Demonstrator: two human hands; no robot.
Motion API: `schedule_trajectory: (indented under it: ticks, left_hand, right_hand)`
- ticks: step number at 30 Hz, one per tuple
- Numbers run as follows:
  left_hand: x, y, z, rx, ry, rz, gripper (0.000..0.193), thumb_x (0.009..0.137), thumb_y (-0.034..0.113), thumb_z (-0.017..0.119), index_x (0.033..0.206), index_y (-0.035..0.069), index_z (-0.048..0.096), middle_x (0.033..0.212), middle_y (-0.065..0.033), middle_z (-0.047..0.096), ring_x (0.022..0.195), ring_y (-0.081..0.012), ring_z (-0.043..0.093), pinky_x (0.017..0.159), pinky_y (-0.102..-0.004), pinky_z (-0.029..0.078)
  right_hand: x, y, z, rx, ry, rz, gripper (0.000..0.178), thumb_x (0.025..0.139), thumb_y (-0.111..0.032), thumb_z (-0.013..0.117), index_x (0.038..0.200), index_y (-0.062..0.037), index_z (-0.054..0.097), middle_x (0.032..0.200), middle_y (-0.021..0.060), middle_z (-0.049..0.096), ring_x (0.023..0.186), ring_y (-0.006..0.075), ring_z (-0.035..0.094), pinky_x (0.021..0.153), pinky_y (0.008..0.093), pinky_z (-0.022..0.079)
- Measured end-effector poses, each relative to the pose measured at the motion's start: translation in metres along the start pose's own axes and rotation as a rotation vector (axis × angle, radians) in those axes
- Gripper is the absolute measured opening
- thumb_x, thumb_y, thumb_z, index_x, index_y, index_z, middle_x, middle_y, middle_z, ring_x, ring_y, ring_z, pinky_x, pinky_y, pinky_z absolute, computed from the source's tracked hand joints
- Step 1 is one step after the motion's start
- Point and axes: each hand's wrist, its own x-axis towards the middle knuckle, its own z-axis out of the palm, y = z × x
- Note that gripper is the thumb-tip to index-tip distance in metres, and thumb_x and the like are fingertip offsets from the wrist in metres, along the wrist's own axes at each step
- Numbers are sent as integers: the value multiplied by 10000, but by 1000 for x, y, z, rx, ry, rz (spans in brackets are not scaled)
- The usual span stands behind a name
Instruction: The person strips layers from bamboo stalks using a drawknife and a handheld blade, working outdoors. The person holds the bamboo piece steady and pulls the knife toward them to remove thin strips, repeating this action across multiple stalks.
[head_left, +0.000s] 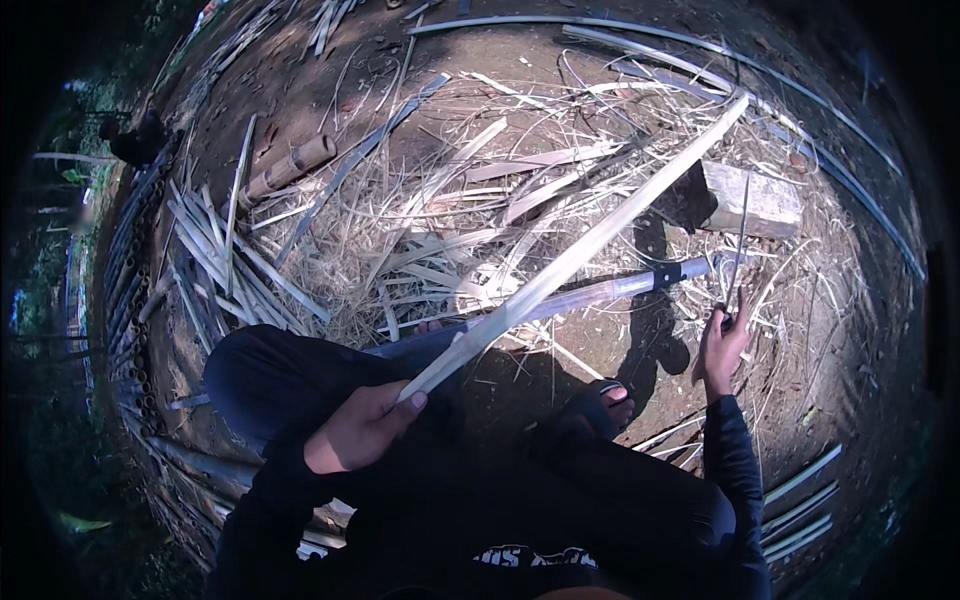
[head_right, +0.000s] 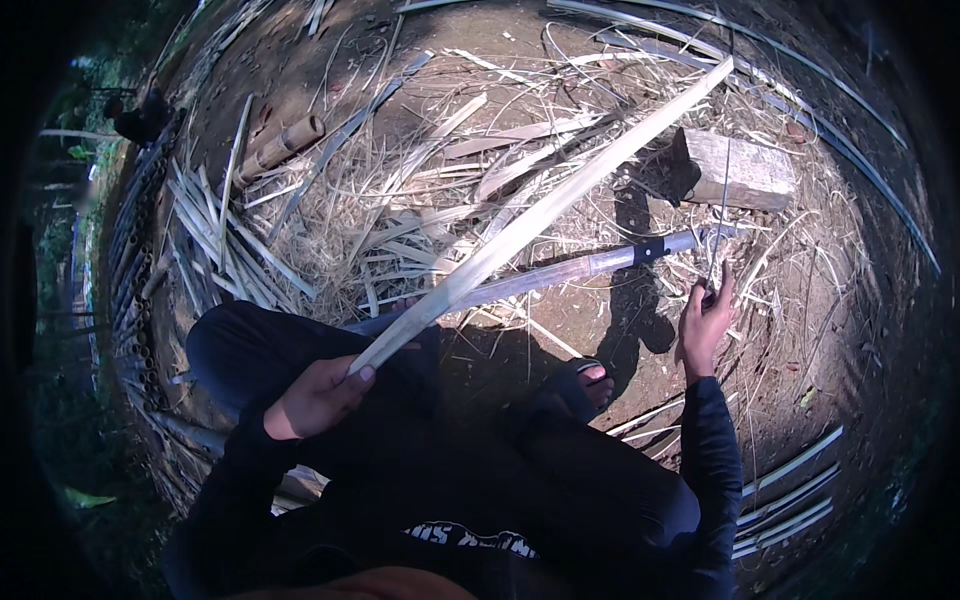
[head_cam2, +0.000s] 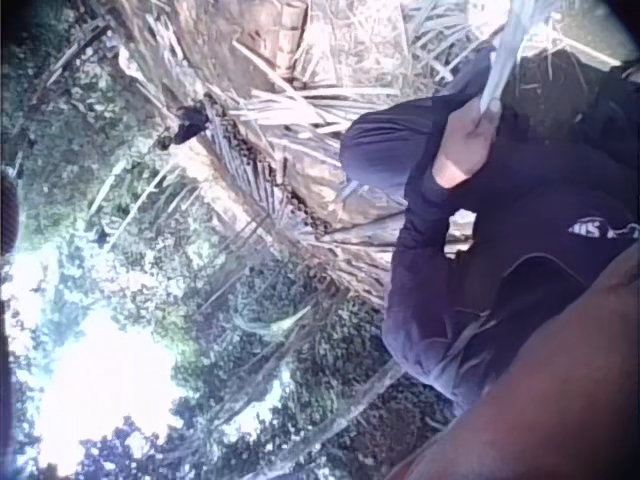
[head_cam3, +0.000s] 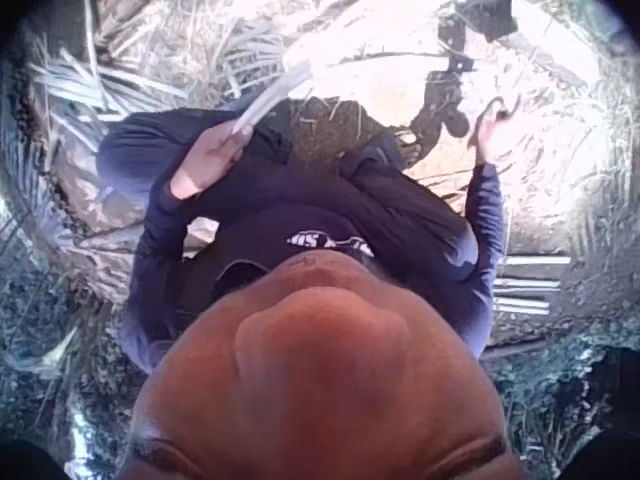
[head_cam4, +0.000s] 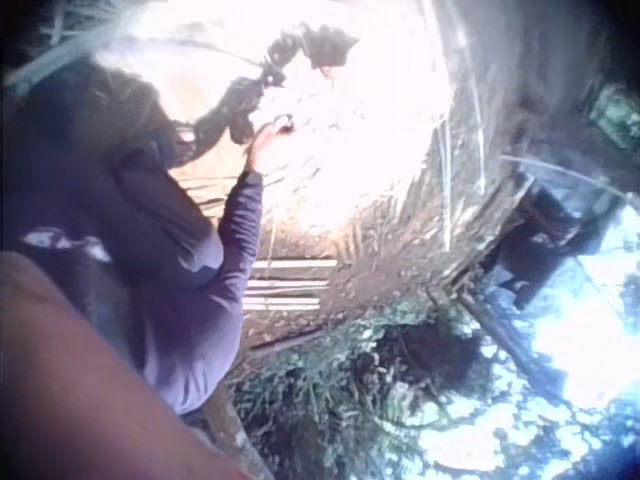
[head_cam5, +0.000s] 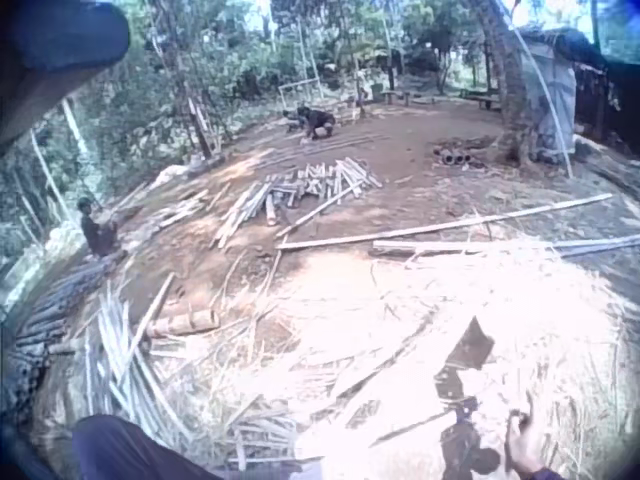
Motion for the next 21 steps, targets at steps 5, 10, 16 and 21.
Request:
schedule_trajectory:
  ticks: [5,10,16,21]
  left_hand:
    - [-40,50,-45,16,407,79,422,1071,375,416,870,19,520,658,29,406,613,-65,378,570,-271,380]
    - [-43,71,-50,-167,430,128,447,1045,485,417,851,88,481,654,59,400,528,-18,347,459,-202,298]
    - [-41,107,-52,-218,559,74,454,1039,510,418,899,87,504,662,59,367,522,-25,295,449,-209,258]
    - [-84,120,-57,-107,986,72,438,1029,518,439,889,110,516,656,80,310,509,-14,243,448,-198,190]
  right_hand:
    - [-23,6,22,36,-99,184,464,972,-170,574,1388,9,476,795,61,562,668,145,485,622,324,430]
    - [-46,-11,34,-3,-243,-74,534,967,-99,547,1482,-72,408,711,-3,456,599,90,368,520,301,298]
    - [-32,-61,107,103,-739,-326,650,876,-76,582,1489,-60,366,720,97,579,599,188,561,574,342,468]
    - [-26,-113,160,-43,-1116,-361,619,880,-148,634,1451,-72,407,823,202,673,674,322,665,617,431,495]
